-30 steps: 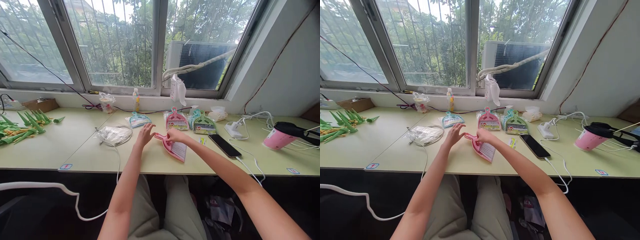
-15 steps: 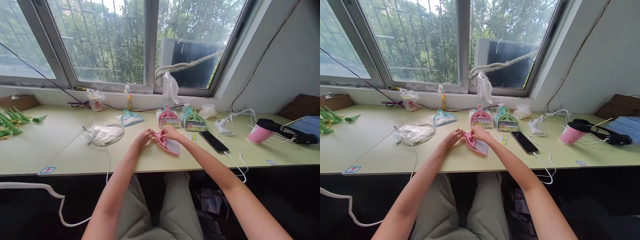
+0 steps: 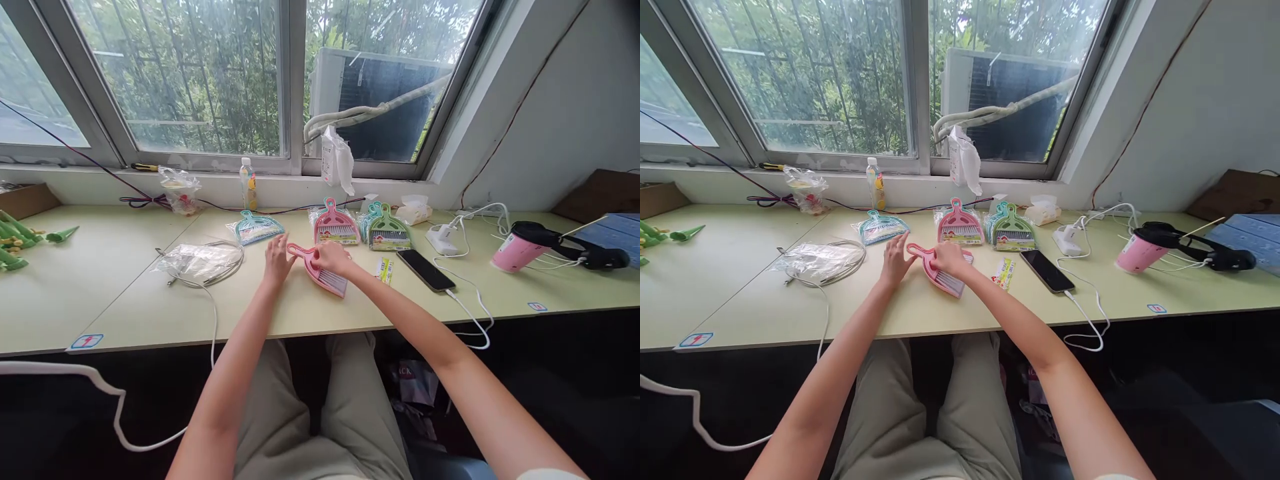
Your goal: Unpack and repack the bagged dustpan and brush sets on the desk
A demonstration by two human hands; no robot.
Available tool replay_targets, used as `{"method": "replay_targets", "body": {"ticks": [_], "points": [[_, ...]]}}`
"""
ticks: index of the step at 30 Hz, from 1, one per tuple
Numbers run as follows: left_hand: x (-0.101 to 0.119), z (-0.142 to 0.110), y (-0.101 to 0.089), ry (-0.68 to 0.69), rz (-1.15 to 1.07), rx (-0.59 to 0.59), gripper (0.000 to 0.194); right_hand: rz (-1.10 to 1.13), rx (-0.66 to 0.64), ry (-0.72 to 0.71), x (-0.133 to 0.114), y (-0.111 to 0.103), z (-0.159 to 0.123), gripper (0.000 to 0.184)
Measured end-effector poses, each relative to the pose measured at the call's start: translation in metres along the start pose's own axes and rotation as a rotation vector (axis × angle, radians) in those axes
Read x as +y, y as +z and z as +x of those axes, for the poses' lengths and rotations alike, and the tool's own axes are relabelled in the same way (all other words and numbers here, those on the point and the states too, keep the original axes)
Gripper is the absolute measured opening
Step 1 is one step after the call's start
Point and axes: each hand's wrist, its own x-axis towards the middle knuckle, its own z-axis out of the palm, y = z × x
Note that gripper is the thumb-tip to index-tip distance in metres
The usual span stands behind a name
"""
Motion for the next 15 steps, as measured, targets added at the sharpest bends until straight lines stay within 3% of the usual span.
{"method": "replay_targets", "body": {"ticks": [1, 3, 5, 7, 9, 11, 13, 15], "points": [[0.0, 0.003, -0.001, -0.14, -0.136, 0.002, 0.048, 0.028, 0.044, 0.037, -0.003, 0.002, 0.003, 0.031], [0.0, 0.005, -0.002, -0.362, -0.476, -0.175, 0.049, 0.08, 0.132, 0.091, -0.013, 0.004, 0.012, 0.031], [0.003, 0.004, -0.003, -0.461, -0.779, -0.42, 0.054, 0.126, 0.193, 0.109, -0.023, 0.002, 0.024, 0.032], [0.005, 0.0, -0.004, -0.478, -0.934, -0.541, 0.046, 0.174, 0.222, 0.082, -0.026, -0.002, 0.031, 0.036], [0.005, -0.002, -0.007, -0.502, -0.961, -0.501, 0.04, 0.236, 0.256, 0.041, -0.016, -0.004, 0.027, 0.039], [0.002, -0.002, -0.01, -0.534, -0.96, -0.413, 0.04, 0.294, 0.32, 0.03, 0.009, -0.001, 0.006, 0.04], [-0.003, 0.001, -0.012, -0.544, -0.982, -0.326, 0.038, 0.314, 0.376, 0.078, 0.042, 0.008, -0.032, 0.045], [-0.008, 0.005, -0.011, -0.545, -1.022, -0.242, 0.035, 0.254, 0.347, 0.197, 0.074, 0.022, -0.083, 0.052]]}}
